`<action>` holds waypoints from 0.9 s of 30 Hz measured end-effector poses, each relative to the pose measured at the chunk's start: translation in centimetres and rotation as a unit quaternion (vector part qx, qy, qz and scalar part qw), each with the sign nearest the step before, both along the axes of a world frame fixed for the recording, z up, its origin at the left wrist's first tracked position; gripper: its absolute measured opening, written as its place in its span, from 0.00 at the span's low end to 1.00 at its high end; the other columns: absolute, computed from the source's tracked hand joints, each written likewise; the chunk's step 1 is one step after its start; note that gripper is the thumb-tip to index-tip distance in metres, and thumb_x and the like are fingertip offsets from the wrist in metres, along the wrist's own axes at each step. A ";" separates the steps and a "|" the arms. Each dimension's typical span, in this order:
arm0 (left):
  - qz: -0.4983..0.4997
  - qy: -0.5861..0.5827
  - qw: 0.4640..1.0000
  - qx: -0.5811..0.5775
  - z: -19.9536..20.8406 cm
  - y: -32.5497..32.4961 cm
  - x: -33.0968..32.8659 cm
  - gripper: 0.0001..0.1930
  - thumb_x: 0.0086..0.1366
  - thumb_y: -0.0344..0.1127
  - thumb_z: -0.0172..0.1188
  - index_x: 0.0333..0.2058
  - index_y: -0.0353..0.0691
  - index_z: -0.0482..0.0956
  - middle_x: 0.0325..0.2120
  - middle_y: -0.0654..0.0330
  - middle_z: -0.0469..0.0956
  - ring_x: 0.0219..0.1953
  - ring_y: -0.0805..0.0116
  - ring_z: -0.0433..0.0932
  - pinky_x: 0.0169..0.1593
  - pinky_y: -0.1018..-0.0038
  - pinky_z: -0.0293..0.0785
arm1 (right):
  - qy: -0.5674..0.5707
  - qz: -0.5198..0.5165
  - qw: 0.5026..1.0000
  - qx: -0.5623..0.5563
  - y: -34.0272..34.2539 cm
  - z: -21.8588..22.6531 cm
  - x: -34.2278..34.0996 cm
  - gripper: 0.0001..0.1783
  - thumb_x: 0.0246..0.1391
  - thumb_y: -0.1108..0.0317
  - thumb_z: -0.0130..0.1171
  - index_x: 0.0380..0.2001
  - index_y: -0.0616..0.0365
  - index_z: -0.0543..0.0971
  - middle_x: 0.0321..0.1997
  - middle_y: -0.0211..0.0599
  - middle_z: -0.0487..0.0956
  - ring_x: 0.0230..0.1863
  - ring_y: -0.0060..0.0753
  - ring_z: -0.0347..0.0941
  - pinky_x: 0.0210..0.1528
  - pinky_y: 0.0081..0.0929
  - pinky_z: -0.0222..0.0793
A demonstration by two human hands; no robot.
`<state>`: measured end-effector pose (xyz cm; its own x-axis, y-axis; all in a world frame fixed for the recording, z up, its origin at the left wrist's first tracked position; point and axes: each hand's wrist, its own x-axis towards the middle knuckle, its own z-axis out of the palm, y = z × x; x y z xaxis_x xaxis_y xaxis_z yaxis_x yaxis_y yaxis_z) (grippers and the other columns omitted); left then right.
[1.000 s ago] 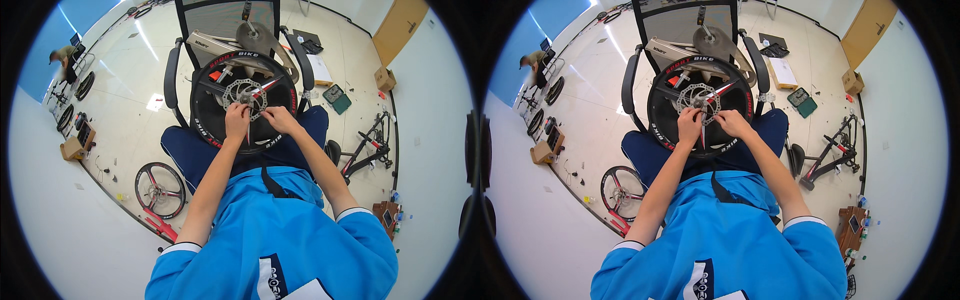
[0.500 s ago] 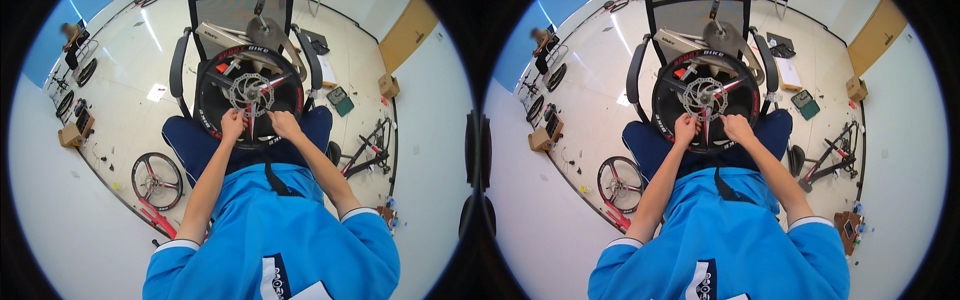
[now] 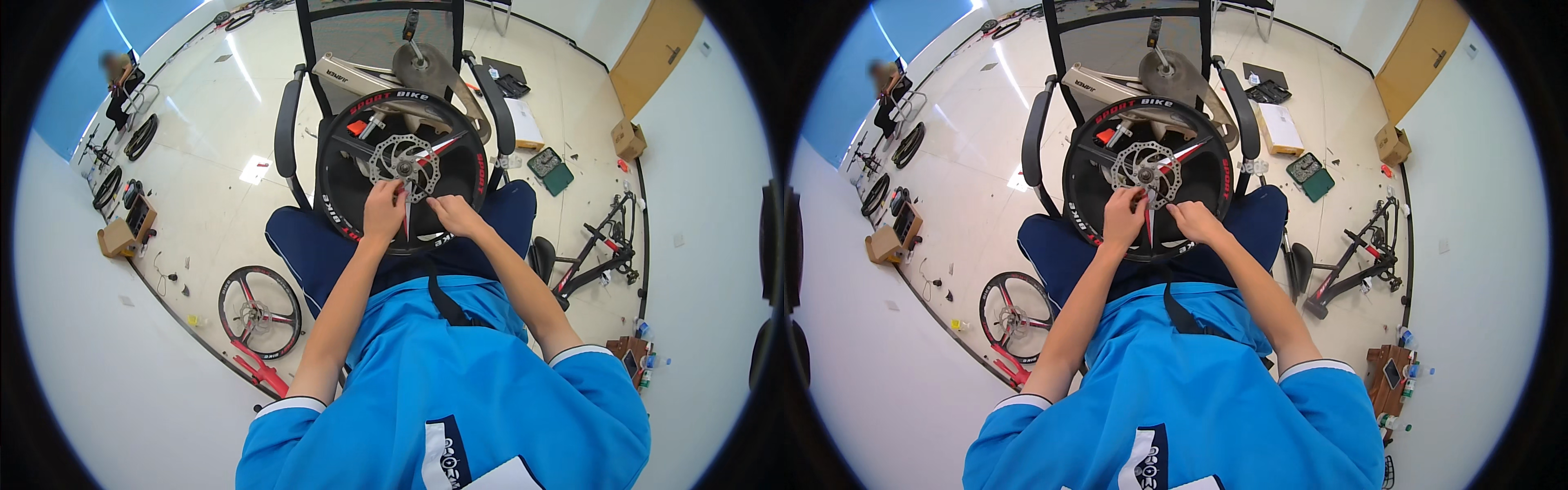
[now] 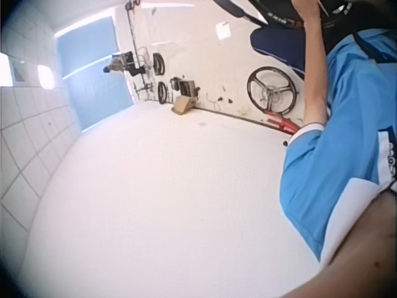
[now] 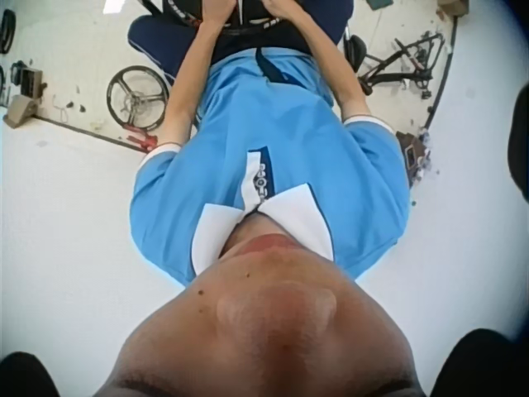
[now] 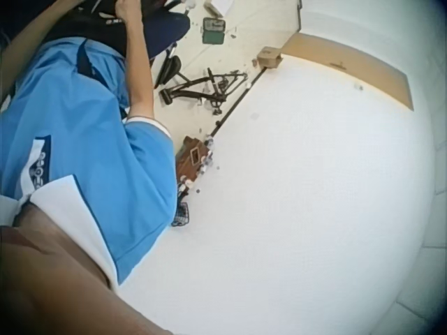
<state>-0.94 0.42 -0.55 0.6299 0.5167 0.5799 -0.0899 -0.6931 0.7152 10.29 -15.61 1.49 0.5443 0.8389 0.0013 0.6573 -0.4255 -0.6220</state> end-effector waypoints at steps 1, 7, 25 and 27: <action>-0.011 0.016 1.000 0.010 0.0 0.0 0.3 0.09 0.59 0.29 0.65 0.39 0.33 0.82 0.30 0.52 0.78 0.30 0.55 0.79 0.36 0.65 0.75 | 0.006 -0.003 1.000 0.003 0.0 -0.3 -0.3 0.27 0.68 0.55 0.45 0.30 0.69 0.81 0.35 0.64 0.79 0.42 0.66 0.75 0.49 0.53 0.70; -0.046 0.006 0.991 0.126 -0.1 1.0 2.2 0.06 0.60 0.26 0.61 0.36 0.33 0.81 0.32 0.52 0.78 0.38 0.51 0.78 0.42 0.63 0.76 | 0.000 -0.015 1.000 0.021 -0.3 -2.1 -0.1 0.25 0.69 0.55 0.45 0.32 0.67 0.80 0.36 0.62 0.79 0.43 0.65 0.75 0.48 0.52 0.70; 0.114 0.031 0.980 0.163 0.5 -1.0 4.6 0.06 0.61 0.37 0.65 0.34 0.44 0.86 0.25 0.60 0.75 0.25 0.56 0.78 0.30 0.63 0.74 | -0.173 0.016 0.984 -0.049 -0.3 3.8 6.9 0.24 0.67 0.51 0.47 0.31 0.60 0.80 0.31 0.56 0.81 0.37 0.61 0.79 0.42 0.51 0.74; 0.119 0.033 0.983 0.137 0.3 -1.2 4.9 0.06 0.62 0.37 0.65 0.35 0.44 0.86 0.24 0.59 0.75 0.25 0.57 0.78 0.30 0.64 0.73 | -0.229 0.033 0.972 -0.042 -0.3 3.7 7.8 0.21 0.66 0.51 0.49 0.33 0.57 0.80 0.30 0.52 0.81 0.35 0.57 0.79 0.39 0.50 0.75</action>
